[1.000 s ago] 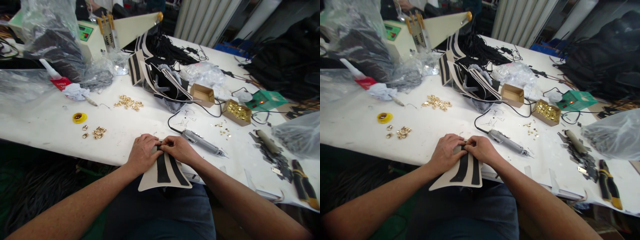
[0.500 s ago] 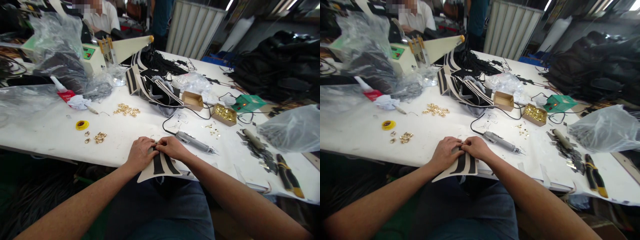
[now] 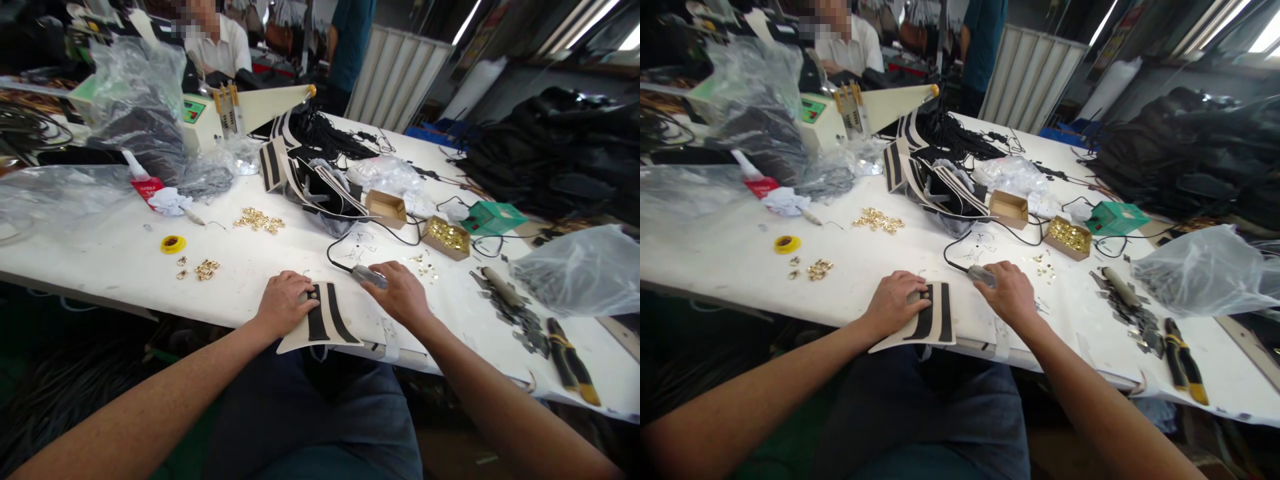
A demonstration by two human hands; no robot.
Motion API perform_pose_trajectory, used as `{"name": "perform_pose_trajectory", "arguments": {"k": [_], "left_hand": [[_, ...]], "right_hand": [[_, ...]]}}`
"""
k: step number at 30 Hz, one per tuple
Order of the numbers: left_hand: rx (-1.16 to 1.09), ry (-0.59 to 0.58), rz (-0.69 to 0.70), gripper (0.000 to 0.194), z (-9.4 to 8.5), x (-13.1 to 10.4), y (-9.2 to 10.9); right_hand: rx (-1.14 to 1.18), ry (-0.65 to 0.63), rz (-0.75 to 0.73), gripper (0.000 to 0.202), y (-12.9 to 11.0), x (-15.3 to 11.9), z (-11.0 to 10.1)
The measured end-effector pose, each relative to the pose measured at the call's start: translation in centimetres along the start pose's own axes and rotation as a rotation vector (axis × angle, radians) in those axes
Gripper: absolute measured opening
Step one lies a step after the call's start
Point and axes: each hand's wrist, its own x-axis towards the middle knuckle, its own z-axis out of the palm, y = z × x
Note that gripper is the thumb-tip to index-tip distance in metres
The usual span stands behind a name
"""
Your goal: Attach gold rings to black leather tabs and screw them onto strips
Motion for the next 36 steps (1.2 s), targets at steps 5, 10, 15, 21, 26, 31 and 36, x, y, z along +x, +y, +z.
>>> {"name": "perform_pose_trajectory", "arguments": {"k": [5,10,15,21,26,31,36], "left_hand": [[-0.027,0.007,-0.007,0.021,0.0,-0.1,-0.1],[-0.038,0.021,0.004,0.022,0.0,-0.1,-0.2],[-0.036,0.030,0.014,0.023,0.2,0.0,-0.3],[-0.022,0.010,0.000,0.022,0.2,0.2,-0.3],[-0.008,-0.005,-0.007,0.024,0.4,0.2,-0.5],[-0.019,-0.021,0.000,0.023,0.3,0.2,-0.6],[-0.018,-0.037,-0.005,0.022,0.3,0.3,-0.7]], "right_hand": [[-0.197,-0.126,0.054,0.048,3.5,-0.4,0.9],[0.007,-0.066,0.032,0.040,4.2,-0.6,1.0],[0.902,0.083,0.398,0.054,1.2,0.9,-2.1],[1.627,0.078,0.213,0.051,-7.6,4.0,-3.9],[1.609,0.132,0.112,0.045,-11.3,4.1,0.0],[1.496,0.122,-0.022,0.045,-11.9,3.3,2.5],[1.413,0.106,-0.044,0.047,-12.1,3.4,3.0]]}}
